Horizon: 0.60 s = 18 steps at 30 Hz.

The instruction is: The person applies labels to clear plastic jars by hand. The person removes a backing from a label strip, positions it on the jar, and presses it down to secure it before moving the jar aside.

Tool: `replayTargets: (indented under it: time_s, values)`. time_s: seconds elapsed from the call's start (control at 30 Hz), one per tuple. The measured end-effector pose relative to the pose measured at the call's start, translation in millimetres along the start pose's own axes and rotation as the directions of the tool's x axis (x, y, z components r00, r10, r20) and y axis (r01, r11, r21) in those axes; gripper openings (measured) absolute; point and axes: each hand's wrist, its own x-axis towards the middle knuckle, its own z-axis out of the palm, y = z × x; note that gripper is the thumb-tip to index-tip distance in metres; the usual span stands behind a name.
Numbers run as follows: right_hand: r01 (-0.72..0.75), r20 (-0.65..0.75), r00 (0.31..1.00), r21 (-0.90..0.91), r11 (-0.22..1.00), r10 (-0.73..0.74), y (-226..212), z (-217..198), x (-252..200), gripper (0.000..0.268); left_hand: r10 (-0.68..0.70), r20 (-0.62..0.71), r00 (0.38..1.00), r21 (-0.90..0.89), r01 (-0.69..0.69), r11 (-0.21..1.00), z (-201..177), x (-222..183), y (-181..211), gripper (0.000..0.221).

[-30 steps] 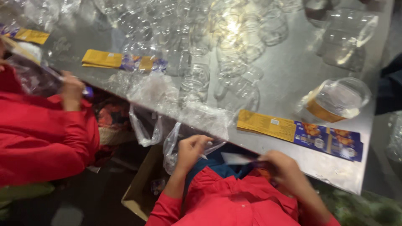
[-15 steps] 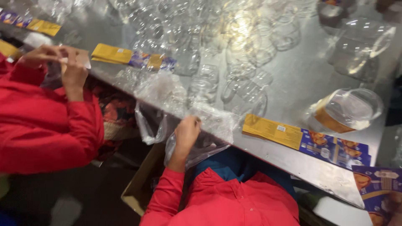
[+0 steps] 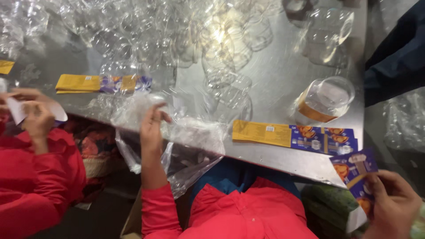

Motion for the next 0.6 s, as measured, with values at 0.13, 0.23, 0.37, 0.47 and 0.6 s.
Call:
replayTargets:
  time_s: [0.13,0.23,0.37,0.47,0.6]
  values:
    - [-0.049,0.209,0.977,0.387,0.921,-0.036,-1.1,56.8,5.0,0.012,-0.405,0.536,0.741,0.024,0.466,0.884,67.6,-45.8,12.7,0.047]
    - [-0.289,0.358,0.916,0.268,0.919,0.183,16.4,97.3,-13.3,0.027,-0.124,0.934,0.335,-0.086,0.547,0.833,98.9,-81.3,2.5,0.061]
    - [-0.083,0.783,0.621,0.087,0.993,-0.016,17.9,123.8,-10.0,0.023,-0.133,0.953,0.273,-0.017,0.488,0.873,120.2,-72.3,-0.9,0.051]
    - [0.138,0.887,0.458,0.003,0.990,-0.067,15.7,131.0,-10.5,0.028,-0.045,0.977,0.209,-0.076,0.536,0.841,110.9,-70.4,6.7,0.059]
    - [0.121,0.897,0.441,-0.043,0.992,-0.014,15.5,135.9,-8.5,0.027,-0.022,0.986,0.166,-0.051,0.422,0.905,110.7,-66.1,13.6,0.081]
